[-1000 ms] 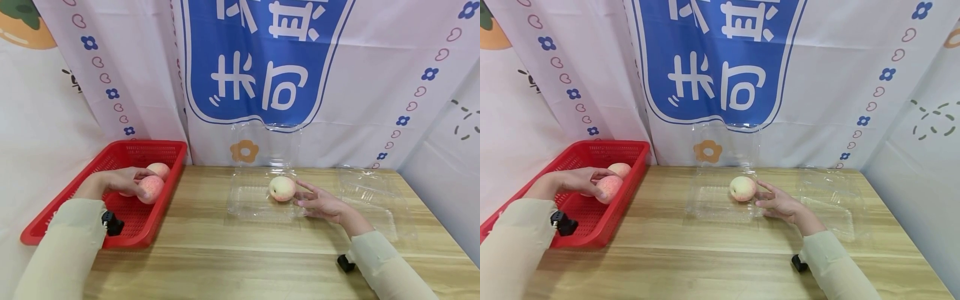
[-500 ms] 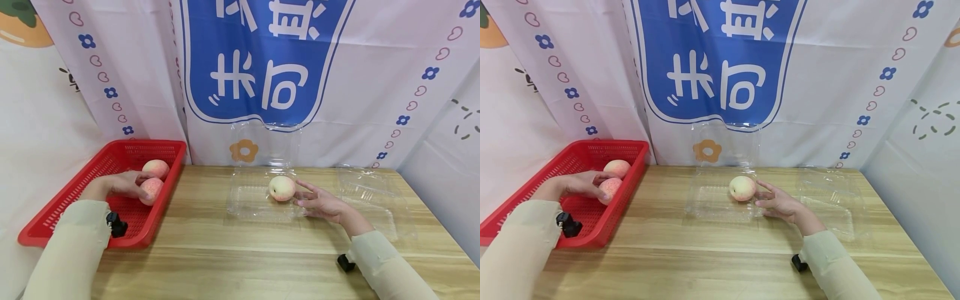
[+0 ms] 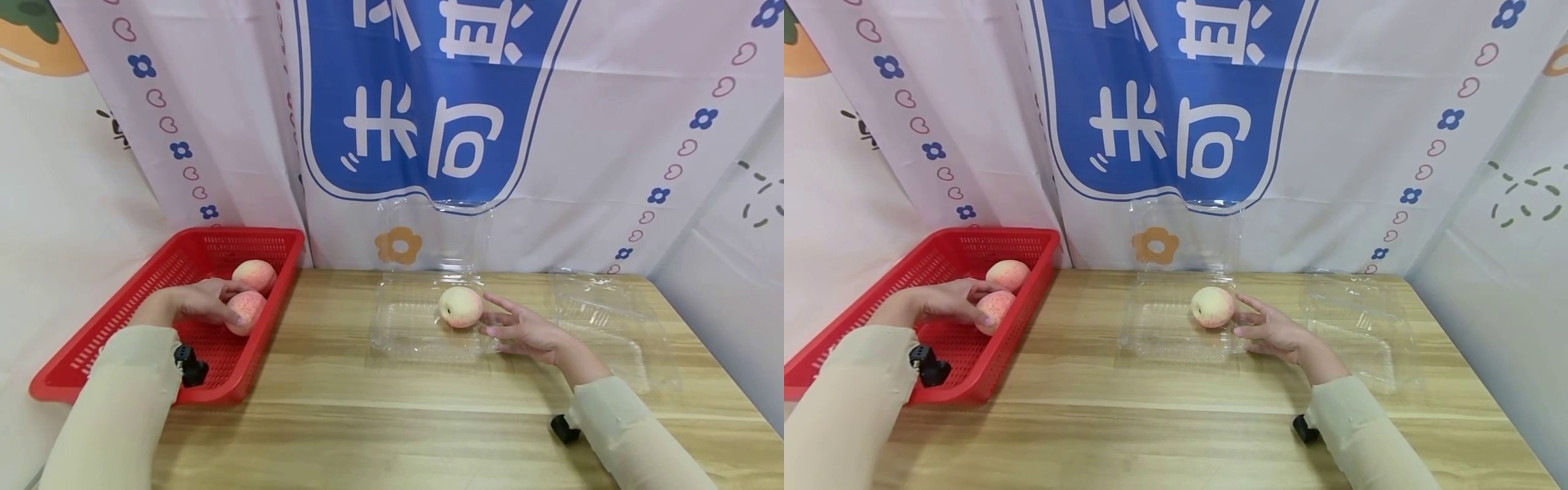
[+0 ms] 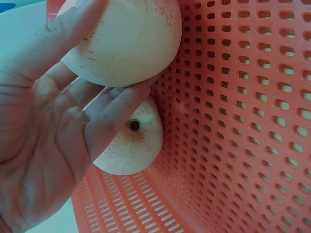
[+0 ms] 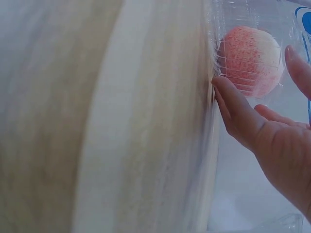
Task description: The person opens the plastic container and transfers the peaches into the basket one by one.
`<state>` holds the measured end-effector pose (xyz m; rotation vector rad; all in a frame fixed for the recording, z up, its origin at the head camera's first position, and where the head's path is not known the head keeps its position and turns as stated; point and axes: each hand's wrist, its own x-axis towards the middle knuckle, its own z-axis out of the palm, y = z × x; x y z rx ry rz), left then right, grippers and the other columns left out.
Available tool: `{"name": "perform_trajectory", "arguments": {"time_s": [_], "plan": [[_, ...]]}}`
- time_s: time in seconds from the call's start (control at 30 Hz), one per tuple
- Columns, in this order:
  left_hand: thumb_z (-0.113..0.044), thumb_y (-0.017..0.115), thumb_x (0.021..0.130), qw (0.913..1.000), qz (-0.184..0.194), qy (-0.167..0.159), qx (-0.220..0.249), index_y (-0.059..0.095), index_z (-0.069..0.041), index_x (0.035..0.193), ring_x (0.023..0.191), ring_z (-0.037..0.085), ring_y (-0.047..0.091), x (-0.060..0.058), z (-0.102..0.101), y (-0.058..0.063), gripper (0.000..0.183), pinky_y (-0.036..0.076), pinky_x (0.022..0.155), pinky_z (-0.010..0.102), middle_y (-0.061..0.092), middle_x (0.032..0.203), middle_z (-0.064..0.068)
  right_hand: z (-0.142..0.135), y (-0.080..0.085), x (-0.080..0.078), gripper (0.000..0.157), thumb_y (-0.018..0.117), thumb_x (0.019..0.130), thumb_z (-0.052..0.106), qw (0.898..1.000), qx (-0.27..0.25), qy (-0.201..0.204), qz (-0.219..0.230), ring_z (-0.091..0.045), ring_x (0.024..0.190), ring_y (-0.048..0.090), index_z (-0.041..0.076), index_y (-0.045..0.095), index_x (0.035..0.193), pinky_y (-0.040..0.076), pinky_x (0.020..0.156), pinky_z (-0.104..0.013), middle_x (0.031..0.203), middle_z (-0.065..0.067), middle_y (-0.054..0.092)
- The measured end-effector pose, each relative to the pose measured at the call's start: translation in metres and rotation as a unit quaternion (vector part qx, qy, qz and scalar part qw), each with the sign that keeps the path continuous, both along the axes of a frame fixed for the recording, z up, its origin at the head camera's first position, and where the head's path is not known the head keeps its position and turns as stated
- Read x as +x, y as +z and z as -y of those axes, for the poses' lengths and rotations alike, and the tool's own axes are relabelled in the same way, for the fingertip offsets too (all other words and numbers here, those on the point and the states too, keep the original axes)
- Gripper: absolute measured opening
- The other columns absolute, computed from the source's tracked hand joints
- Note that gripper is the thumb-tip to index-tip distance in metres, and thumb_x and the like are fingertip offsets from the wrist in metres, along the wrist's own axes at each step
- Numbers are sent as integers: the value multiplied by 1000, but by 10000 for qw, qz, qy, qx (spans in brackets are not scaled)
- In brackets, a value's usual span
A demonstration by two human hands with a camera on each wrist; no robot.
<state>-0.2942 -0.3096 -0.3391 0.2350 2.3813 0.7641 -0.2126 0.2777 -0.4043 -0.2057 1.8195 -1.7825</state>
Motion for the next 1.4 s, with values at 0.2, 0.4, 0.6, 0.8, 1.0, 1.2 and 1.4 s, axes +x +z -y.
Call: {"name": "perform_trajectory", "arguments": {"time_s": [0.2, 0.4, 0.6, 0.8, 1.0, 1.2, 1.4], "plan": [[-41, 79, 81, 9999, -14, -18, -111, 30, -5, 154, 124, 34, 45, 1, 2, 1, 95, 55, 95, 45, 45, 142, 20, 1, 2, 0, 91, 60, 98, 9, 10000, 45, 26, -26, -45, 149, 17, 16, -6, 160, 52, 94, -31, 163, -28, 6], [-37, 77, 84, 9998, 207, 0, 82, 28, -3, 154, 126, 33, 47, 3, 5, 6, 92, 53, 99, 48, 44, 144, 21, 1, 1, 0, 90, 59, 98, 8, 10000, 59, 8, -21, -45, 149, 17, 16, -6, 160, 51, 95, -32, 163, -28, 6], [-32, 75, 87, 9992, 288, 43, 268, 28, 2, 153, 126, 34, 45, 4, 6, 12, 87, 54, 100, 45, 39, 147, 25, 2, 1, 1, 91, 60, 98, 9, 10000, 94, -1, -13, -45, 149, 17, 16, -6, 160, 50, 96, -32, 163, -29, 7], [-34, 69, 91, 9998, 85, -103, 112, 31, 2, 151, 119, 28, 48, 4, 1, 25, 79, 56, 90, 37, 42, 146, 26, 2, 2, 1, 90, 59, 98, 9, 9999, 153, -56, -45, -45, 149, 19, 15, -5, 160, 51, 95, -31, 163, -29, 8], [-46, 66, 91, 9984, -488, -229, -178, 36, -2, 149, 124, 37, 50, 6, -5, 40, 78, 57, 92, 46, 43, 147, 26, 3, 2, 2, 90, 59, 98, 8, 9998, 158, -75, -49, -46, 149, 19, 14, -6, 160, 50, 97, -32, 163, -29, 8], [-48, 54, 98, 9891, -1436, -172, -285, 43, -6, 146, 128, 40, 46, 7, -12, 48, 65, 51, 97, 57, 47, 145, 23, 3, 1, 2, 90, 59, 98, 8, 9998, 180, -75, -56, -46, 149, 20, 15, -6, 160, 50, 98, -33, 163, -29, 9], [-60, 39, 100, 9756, -2152, 44, -423, 24, -12, 158, 142, 47, 26, 8, -20, 57, 77, 28, 109, 74, 29, 158, 24, 3, 3, 3, 90, 60, 98, 10, 9997, 193, -81, -83, -45, 148, 23, 15, -5, 160, 52, 94, -30, 162, -30, 10]]}}
